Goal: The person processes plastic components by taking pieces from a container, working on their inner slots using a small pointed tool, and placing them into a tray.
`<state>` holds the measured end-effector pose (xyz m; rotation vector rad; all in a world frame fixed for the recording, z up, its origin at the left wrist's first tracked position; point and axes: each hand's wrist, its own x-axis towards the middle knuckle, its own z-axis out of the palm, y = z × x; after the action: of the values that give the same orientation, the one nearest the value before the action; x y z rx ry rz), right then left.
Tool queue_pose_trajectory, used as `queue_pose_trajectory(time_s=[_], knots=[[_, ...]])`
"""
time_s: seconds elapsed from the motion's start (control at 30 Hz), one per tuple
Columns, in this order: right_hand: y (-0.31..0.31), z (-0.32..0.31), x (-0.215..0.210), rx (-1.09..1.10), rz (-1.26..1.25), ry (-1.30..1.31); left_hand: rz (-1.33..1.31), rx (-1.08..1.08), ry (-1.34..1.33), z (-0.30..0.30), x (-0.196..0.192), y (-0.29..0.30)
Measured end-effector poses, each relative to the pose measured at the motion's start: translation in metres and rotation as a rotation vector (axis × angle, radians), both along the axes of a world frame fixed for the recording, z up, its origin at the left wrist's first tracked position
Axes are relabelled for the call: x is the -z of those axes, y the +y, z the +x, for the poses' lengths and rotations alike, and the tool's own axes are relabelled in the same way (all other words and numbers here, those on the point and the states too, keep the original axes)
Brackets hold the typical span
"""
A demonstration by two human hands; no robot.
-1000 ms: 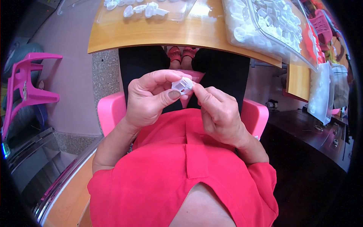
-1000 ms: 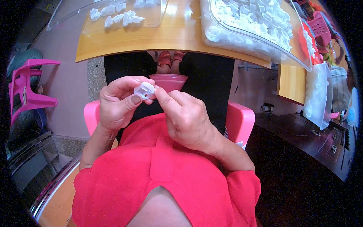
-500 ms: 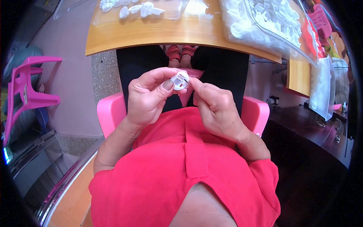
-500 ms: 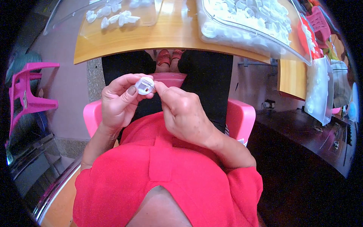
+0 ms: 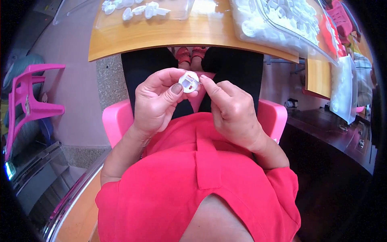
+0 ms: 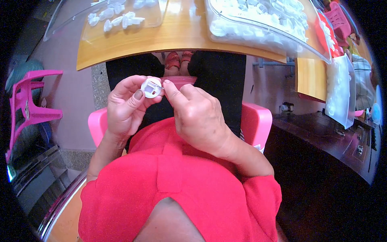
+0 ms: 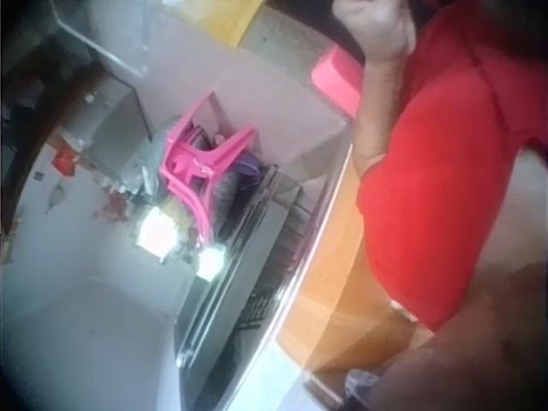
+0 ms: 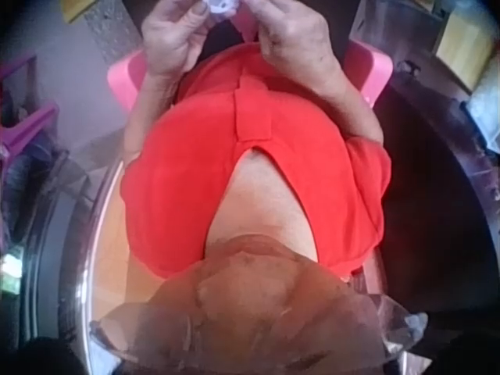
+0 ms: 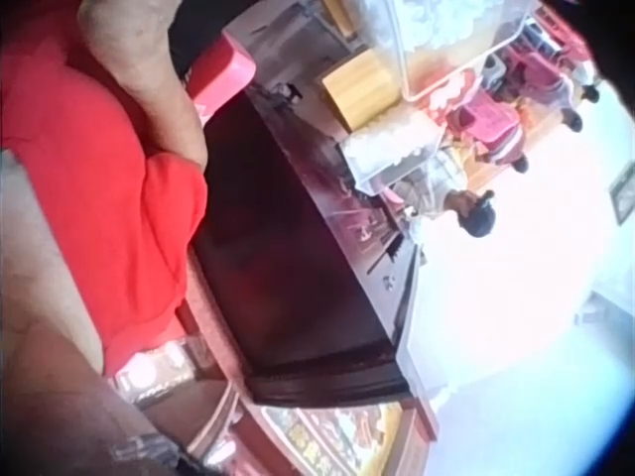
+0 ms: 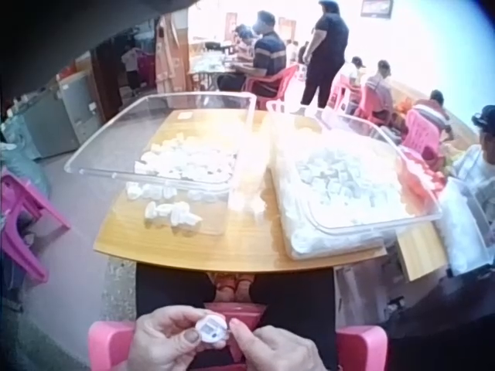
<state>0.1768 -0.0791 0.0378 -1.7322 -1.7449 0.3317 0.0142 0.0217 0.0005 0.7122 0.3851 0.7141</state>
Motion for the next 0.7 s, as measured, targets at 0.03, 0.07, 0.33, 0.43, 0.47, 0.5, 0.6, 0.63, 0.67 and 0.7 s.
queue_pose_trajectory(time_s=[0.03,0.07,0.33,0.43,0.47,0.5,0.6,0.63,0.67,0.7], knots=[[0.0000,-0.0001,0.0006,-0.006,0.004,-0.072,-0.001,0.000,-0.001,0.0001,0.0002,-0.0001],[0.0000,-0.0006,0.0005,-0.006,0.003,-0.072,0.009,-0.004,0.005,0.0001,0.0004,-0.0001],[-0.0019,-0.0015,0.0018,-0.009,0.006,-0.147,0.094,0.042,0.032,-0.0016,0.0064,0.0005],[-0.0020,-0.0028,0.0012,0.003,0.010,-0.148,0.012,0.004,0.027,0.0010,0.0021,-0.0011],[-0.0019,-0.0025,0.0020,0.004,0.010,-0.148,0.018,0.002,0.025,0.0012,0.0024,-0.0011],[-0.0017,-0.0021,0.0035,-0.011,0.031,-0.204,0.025,0.000,0.024,0.0012,0.0027,-0.0010],[-0.0009,-0.0025,0.0049,-0.026,0.058,-0.289,0.074,0.003,0.044,0.0004,0.0045,0.0004],[-0.0007,-0.0031,0.0052,-0.028,0.063,-0.317,0.074,0.004,0.045,0.0004,0.0047,0.0004],[-0.0005,-0.0036,0.0057,-0.027,0.063,-0.317,0.085,-0.001,0.043,0.0004,0.0049,0.0002],[-0.0002,-0.0043,0.0060,-0.025,0.078,-0.333,0.096,-0.006,0.041,0.0003,0.0049,0.0002]])
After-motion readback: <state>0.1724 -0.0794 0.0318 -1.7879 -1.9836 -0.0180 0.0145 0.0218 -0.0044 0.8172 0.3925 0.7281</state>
